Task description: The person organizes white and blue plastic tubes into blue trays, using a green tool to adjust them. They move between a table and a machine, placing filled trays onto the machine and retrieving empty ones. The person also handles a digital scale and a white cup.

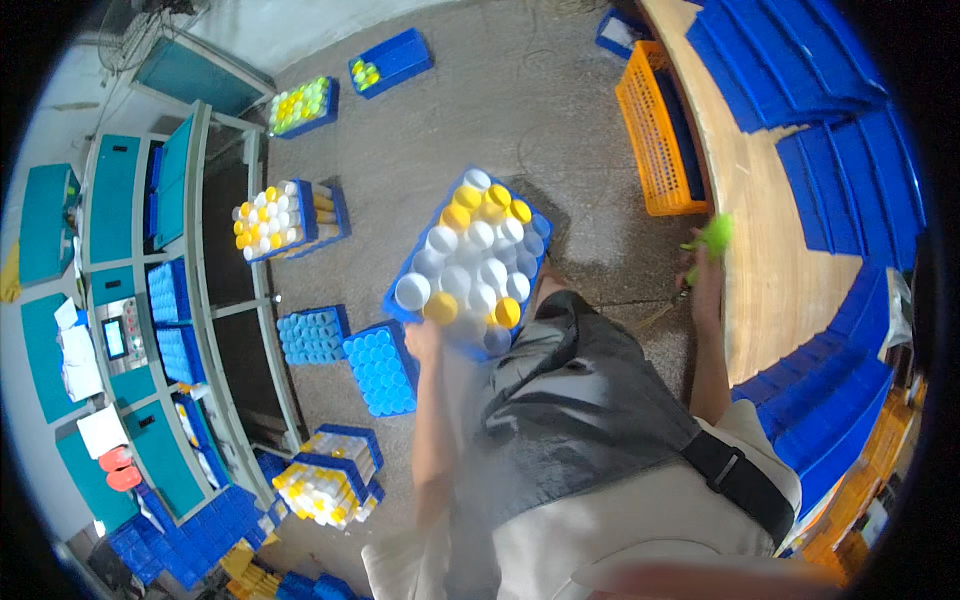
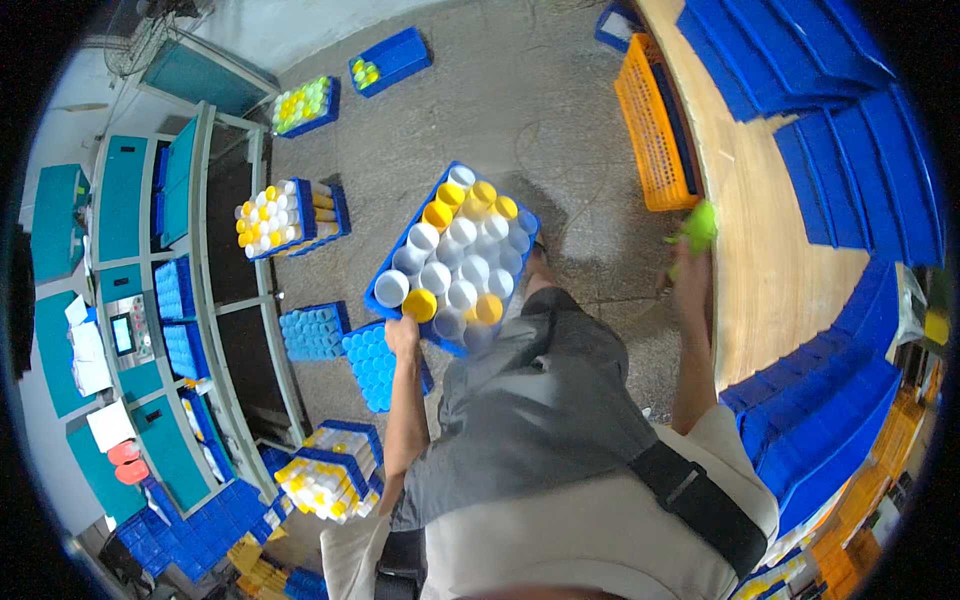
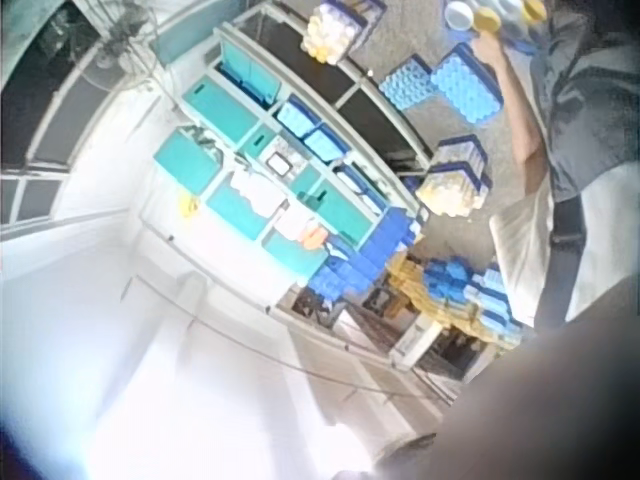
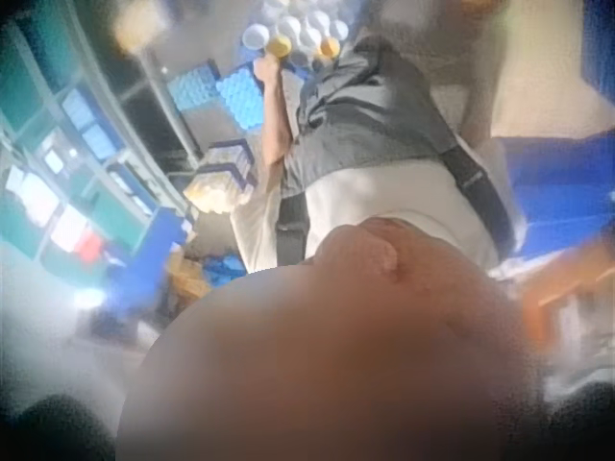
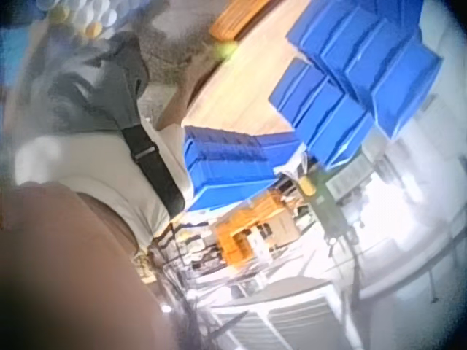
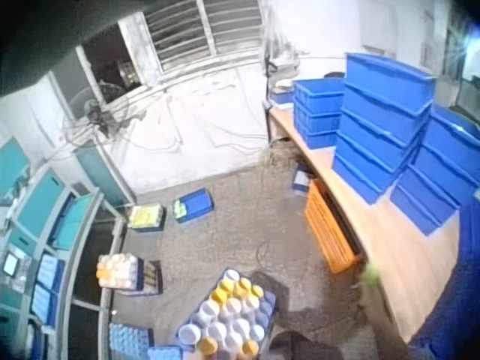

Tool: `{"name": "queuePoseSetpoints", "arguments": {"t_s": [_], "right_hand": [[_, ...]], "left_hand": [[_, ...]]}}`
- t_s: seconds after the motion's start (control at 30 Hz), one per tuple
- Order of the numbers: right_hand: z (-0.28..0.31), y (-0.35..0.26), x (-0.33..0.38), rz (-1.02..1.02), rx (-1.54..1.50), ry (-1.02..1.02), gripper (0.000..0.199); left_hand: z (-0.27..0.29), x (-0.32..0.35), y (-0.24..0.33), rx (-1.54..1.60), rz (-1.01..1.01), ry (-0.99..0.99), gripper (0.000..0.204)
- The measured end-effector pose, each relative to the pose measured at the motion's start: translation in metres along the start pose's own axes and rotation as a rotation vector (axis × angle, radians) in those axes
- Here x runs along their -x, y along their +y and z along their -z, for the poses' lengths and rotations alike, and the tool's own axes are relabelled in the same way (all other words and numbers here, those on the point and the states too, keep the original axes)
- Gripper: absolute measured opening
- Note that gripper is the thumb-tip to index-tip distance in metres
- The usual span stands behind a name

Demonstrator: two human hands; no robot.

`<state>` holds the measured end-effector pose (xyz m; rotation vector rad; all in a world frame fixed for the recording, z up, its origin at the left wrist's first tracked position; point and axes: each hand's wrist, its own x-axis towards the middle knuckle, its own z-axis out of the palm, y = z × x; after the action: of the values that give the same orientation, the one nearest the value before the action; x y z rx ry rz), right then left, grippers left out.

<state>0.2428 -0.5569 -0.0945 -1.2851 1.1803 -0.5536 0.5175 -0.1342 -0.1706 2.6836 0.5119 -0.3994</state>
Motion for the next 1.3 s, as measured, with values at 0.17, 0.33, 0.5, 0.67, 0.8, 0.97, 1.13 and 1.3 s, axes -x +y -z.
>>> {"name": "queuePoseSetpoints", "arguments": {"t_s": [0.17,0.33,0.5,0.67,0.8,0.97,1.13,1.3], "right_hand": [[-0.161,-0.083,-0.039,0.337,0.617,-0.727,0.043],[-0.271,-0.112,-0.054,0.336,1.014,-1.069,0.051],[-0.313,-0.121,-0.067,0.314,0.987,-1.087,0.051],[-0.305,-0.128,-0.09,0.259,1.051,-0.935,0.063],[-0.304,-0.136,-0.113,0.257,1.116,-0.881,0.064],[-0.31,-0.15,-0.129,0.284,1.043,-0.973,0.063],[-0.315,-0.157,-0.118,0.232,1.161,-1.005,0.059],[-0.321,-0.15,-0.107,0.152,1.123,-0.941,0.056]], "left_hand": [[-0.016,-0.056,0.111,-0.066,-0.069,0.049,0.069],[-0.015,-0.069,0.178,-0.175,-0.06,-0.018,0.093],[0.0,-0.095,0.221,-0.217,-0.128,-0.084,0.092],[-0.009,-0.121,0.257,-0.24,-0.171,-0.138,0.088],[-0.022,-0.149,0.275,-0.235,-0.181,-0.127,0.087],[-0.03,-0.18,0.278,-0.274,-0.223,-0.069,0.095],[-0.029,-0.19,0.281,-0.245,-0.211,-0.069,0.093],[-0.021,-0.187,0.286,-0.228,-0.166,-0.097,0.09]]}}
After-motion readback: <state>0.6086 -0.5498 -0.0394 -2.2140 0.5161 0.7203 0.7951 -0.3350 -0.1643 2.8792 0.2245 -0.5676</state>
